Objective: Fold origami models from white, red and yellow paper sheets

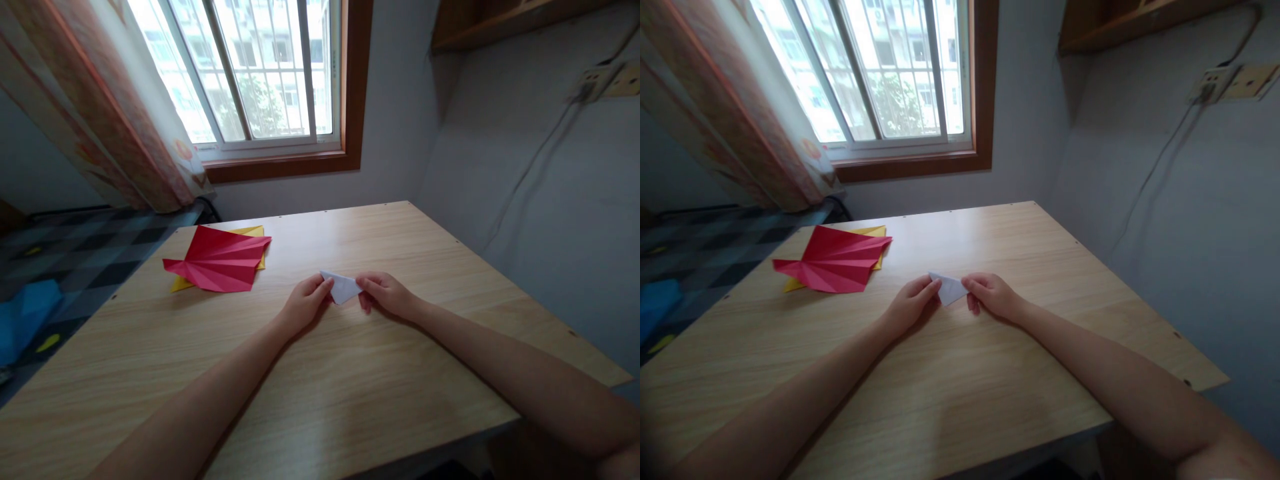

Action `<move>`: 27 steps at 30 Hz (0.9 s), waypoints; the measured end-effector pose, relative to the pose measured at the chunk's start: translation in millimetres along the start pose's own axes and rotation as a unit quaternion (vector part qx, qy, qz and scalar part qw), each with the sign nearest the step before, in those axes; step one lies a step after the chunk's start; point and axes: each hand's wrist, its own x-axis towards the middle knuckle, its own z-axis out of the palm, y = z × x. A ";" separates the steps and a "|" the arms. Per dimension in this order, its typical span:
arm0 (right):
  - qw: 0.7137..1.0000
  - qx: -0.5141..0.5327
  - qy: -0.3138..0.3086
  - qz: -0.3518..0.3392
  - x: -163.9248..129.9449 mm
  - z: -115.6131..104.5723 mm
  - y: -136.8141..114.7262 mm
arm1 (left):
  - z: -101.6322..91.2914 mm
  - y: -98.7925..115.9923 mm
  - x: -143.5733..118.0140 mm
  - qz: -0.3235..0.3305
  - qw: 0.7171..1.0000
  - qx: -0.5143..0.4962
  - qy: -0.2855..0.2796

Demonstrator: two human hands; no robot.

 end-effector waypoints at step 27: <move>0.994 -0.108 0.003 0.002 -4.9 4.6 -7.9 | -0.6 -2.1 -2.6 -0.022 0.996 -0.024 -0.087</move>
